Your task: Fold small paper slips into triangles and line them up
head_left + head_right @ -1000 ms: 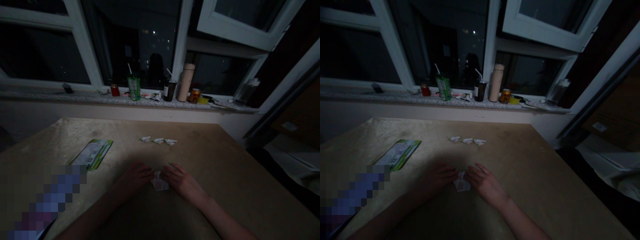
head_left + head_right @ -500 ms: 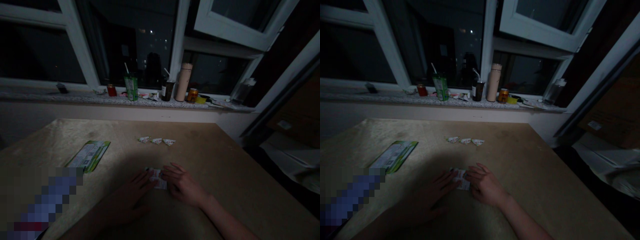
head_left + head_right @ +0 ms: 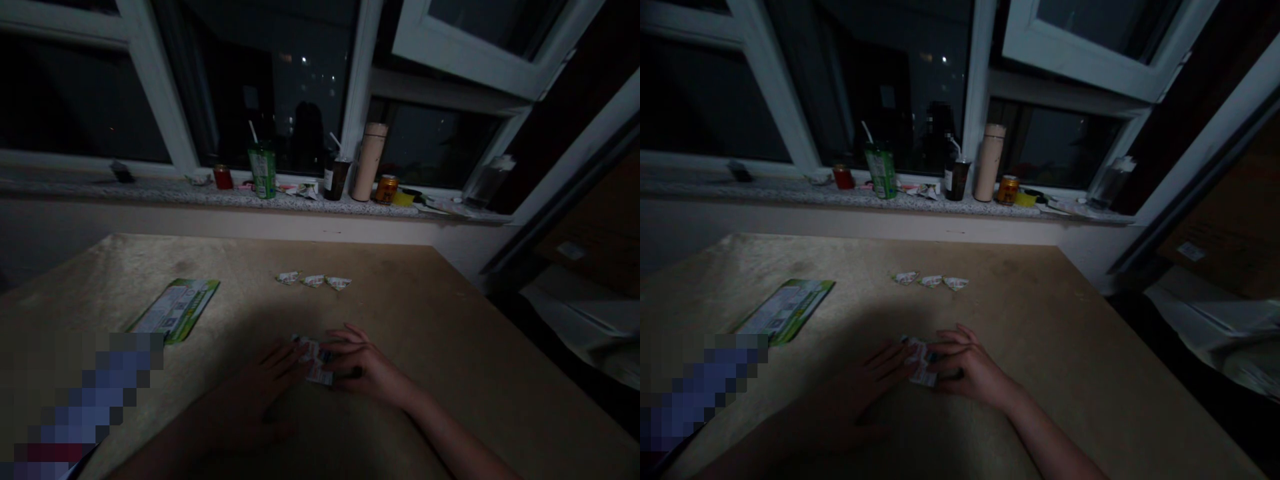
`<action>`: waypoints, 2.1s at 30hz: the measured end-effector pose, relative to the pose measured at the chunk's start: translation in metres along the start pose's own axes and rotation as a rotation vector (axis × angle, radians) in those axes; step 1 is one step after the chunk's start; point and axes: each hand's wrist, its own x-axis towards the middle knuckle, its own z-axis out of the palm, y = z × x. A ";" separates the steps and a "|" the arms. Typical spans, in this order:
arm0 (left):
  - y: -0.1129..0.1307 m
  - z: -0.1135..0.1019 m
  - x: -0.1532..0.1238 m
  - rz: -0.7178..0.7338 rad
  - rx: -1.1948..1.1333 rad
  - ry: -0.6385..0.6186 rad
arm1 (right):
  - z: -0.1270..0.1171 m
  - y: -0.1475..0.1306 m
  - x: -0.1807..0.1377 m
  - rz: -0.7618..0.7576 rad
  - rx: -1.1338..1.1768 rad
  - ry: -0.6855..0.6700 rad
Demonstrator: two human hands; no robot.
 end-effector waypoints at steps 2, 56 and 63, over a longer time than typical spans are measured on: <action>0.005 -0.001 0.001 -0.005 0.022 0.007 | -0.001 0.002 0.000 0.002 0.003 -0.002; 0.027 0.005 0.006 -0.016 -0.008 -0.019 | 0.027 0.002 0.018 0.243 -0.322 0.261; 0.026 0.002 0.006 -0.013 -0.036 -0.015 | 0.027 0.003 0.019 0.264 -0.289 0.270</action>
